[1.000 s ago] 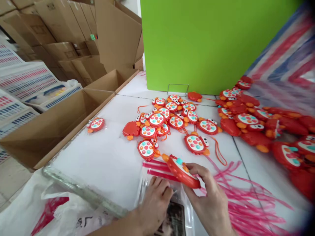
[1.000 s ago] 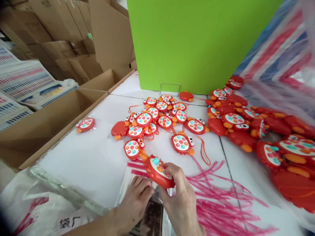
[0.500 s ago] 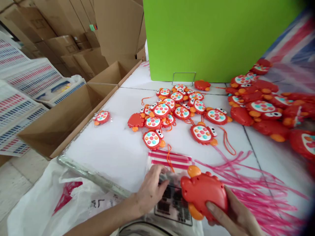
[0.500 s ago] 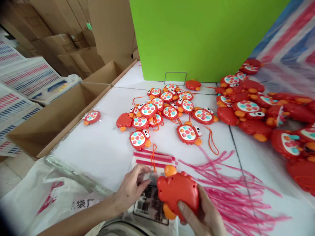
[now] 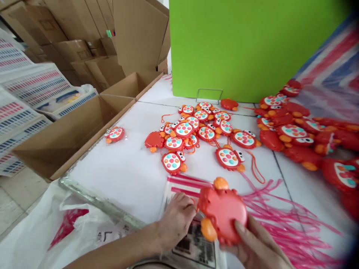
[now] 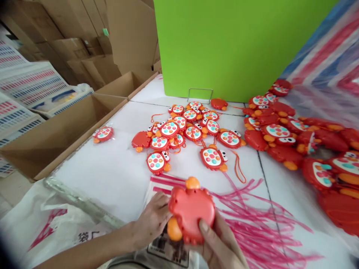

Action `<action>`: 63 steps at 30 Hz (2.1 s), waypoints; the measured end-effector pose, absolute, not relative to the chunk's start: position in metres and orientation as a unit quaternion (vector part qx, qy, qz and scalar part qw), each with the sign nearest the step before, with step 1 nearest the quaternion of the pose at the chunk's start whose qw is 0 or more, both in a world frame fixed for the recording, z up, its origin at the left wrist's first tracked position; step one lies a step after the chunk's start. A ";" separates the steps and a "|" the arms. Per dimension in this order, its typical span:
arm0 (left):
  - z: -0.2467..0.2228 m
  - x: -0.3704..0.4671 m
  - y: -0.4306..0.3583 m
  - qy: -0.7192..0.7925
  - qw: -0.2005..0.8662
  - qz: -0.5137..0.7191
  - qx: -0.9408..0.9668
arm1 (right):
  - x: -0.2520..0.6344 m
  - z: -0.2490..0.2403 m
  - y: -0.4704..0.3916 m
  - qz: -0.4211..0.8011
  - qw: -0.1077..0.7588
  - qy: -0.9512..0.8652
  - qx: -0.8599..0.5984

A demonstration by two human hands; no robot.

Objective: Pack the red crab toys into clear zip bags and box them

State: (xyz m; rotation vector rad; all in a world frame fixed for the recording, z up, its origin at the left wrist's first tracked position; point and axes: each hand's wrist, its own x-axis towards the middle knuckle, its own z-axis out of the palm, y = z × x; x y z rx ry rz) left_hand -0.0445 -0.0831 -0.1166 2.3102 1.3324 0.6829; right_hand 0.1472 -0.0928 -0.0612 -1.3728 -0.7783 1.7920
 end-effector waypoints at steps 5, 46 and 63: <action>-0.105 -0.046 -0.086 0.410 0.128 0.213 0.877 | 0.130 -0.074 -0.071 0.454 0.328 -0.592 -0.580; -0.073 -0.067 -0.057 0.510 0.625 0.397 0.437 | 0.124 -0.060 -0.060 0.121 0.171 -0.864 -0.458; -0.070 -0.051 -0.063 0.535 0.473 0.321 0.622 | 0.086 -0.066 -0.046 0.048 0.204 -0.854 -0.476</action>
